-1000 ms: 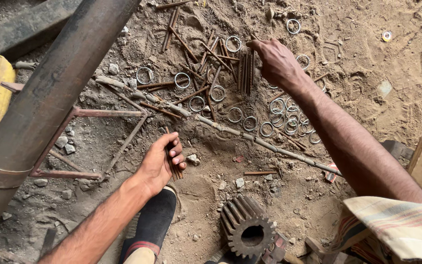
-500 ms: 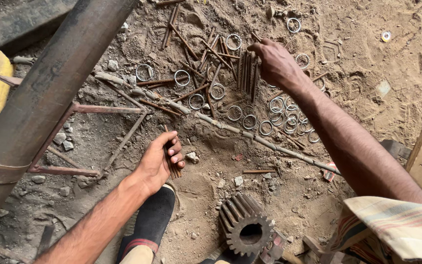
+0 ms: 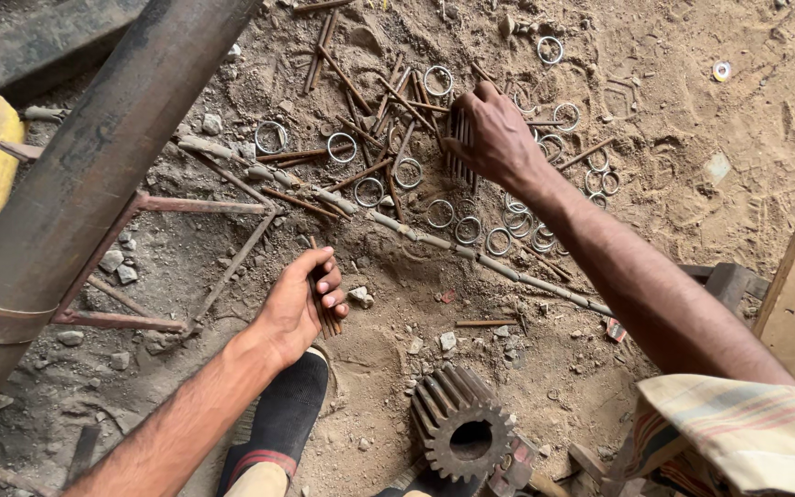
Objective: The person sits on the ground and sorts through a pile of metal rods and washers scattered on the dirt. They pick up the rods and washers with their hands, separating them into small groups.
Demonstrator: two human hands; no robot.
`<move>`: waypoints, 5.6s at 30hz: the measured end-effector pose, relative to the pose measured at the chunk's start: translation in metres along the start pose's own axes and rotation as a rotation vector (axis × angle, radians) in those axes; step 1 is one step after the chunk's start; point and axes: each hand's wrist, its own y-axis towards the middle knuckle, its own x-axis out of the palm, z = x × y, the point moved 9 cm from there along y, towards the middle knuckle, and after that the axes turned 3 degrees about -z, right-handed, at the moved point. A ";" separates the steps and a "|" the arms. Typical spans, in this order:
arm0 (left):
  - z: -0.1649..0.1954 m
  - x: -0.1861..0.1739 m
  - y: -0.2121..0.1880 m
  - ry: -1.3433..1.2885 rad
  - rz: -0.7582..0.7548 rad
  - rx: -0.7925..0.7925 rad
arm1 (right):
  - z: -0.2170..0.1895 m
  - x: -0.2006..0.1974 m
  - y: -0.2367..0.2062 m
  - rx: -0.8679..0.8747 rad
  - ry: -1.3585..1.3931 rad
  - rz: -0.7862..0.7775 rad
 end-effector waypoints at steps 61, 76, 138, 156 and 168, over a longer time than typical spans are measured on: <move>0.011 0.026 -0.054 -0.051 -0.264 0.095 | -0.231 -0.081 -0.105 -0.072 1.060 -0.082; -0.007 0.014 -0.046 -0.168 -0.121 0.120 | -0.115 -0.052 -0.080 0.058 0.492 -0.010; -0.008 0.011 -0.052 -0.174 -0.135 0.104 | -0.017 -0.019 -0.033 0.441 -0.185 -0.106; -0.009 0.021 -0.056 -0.099 -0.188 0.114 | -0.025 -0.021 -0.035 0.351 -0.097 -0.153; -0.009 0.021 -0.059 -0.141 -0.203 0.109 | -0.043 -0.036 -0.043 0.227 0.019 0.008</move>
